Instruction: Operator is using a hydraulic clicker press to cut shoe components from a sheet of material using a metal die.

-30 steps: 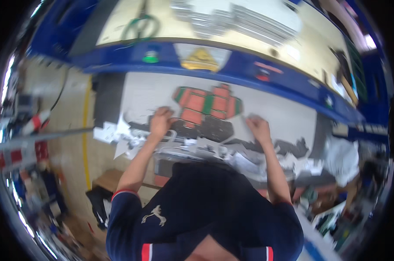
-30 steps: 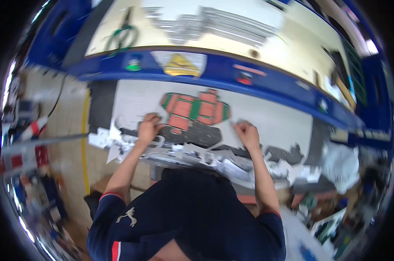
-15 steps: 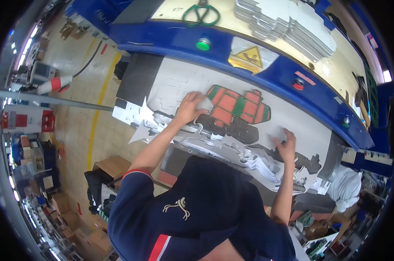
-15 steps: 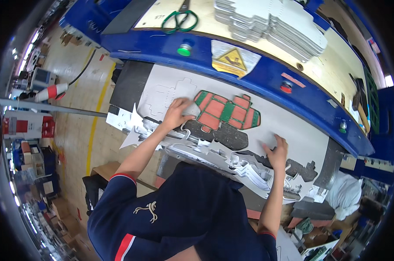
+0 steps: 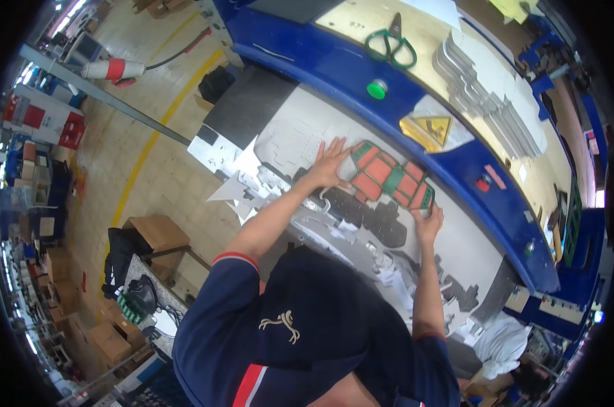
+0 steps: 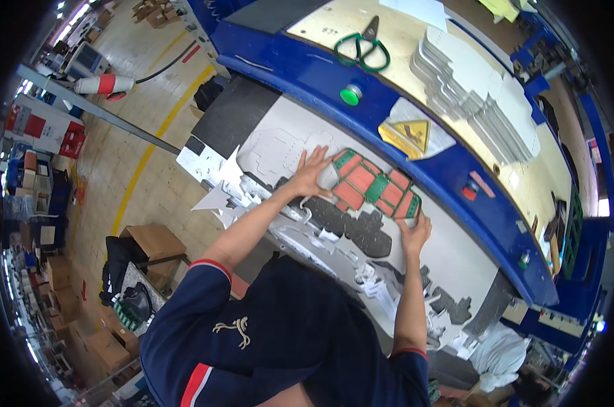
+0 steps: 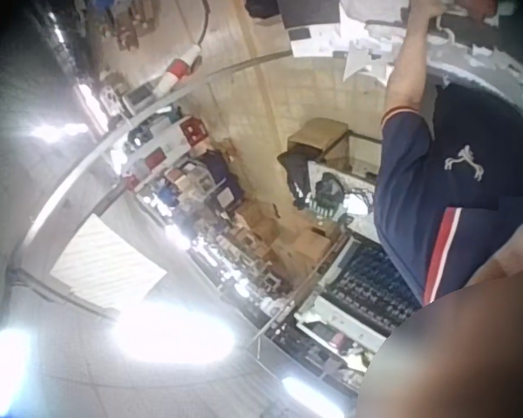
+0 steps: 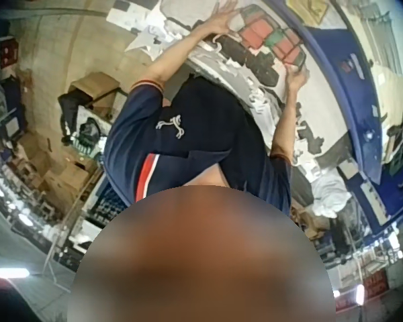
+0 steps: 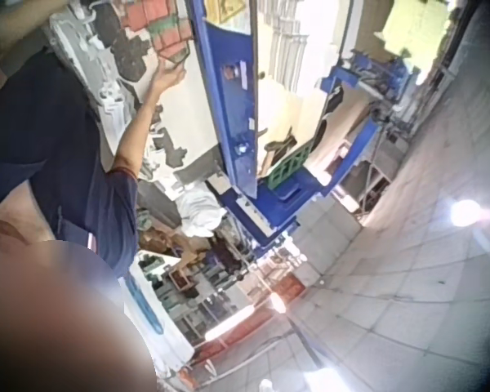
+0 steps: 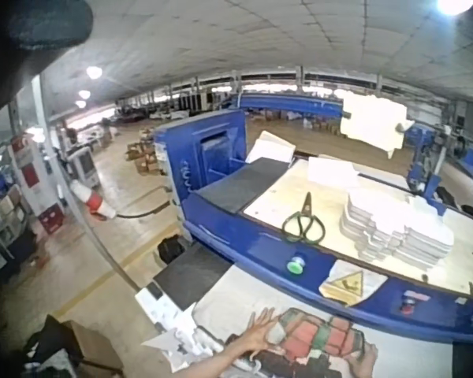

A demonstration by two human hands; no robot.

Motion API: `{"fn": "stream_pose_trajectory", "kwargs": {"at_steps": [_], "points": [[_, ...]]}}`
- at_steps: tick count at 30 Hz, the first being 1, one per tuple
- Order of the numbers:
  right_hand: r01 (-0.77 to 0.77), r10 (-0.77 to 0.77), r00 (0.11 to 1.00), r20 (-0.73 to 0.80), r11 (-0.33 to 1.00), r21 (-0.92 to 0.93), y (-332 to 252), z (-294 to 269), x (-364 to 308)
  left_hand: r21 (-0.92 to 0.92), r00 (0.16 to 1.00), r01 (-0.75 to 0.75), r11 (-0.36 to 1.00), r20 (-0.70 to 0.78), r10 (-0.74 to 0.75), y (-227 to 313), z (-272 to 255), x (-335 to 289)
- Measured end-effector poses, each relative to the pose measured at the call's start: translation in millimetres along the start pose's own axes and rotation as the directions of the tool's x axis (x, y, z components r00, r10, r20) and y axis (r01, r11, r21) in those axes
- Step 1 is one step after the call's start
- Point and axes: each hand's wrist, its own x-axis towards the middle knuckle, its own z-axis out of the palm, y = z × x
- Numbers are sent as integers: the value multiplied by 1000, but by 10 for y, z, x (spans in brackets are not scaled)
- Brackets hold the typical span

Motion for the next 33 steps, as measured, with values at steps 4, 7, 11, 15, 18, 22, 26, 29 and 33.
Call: {"fn": "stream_pose_trajectory", "kwargs": {"at_steps": [4,7,11,15,18,22,26,29,33], "points": [[-69,70,997,18,997,-21,-7,7,19,51,999,50,997,7,-51,23,41,15],[-73,73,997,6,997,-18,9,36,19,54,998,63,997,7,-64,16,65,23],[-116,115,993,-28,991,-61,30,108,1,58,996,93,994,0,-93,30,86,57],[-119,113,992,-54,987,-112,85,174,-5,43,994,113,993,-1,-113,37,80,68],[-130,126,991,-42,985,-113,104,193,-11,48,992,127,991,21,-128,72,44,75],[-129,122,991,-55,981,-142,98,208,0,64,992,127,990,7,-127,65,58,77],[-147,140,988,-59,980,-137,85,208,25,80,990,139,987,9,-140,82,44,75],[-157,151,987,-57,979,-132,80,215,29,77,988,154,985,4,-154,89,49,59],[-195,191,981,-43,969,-150,32,185,3,17,988,138,990,-65,-137,70,102,34]]}}
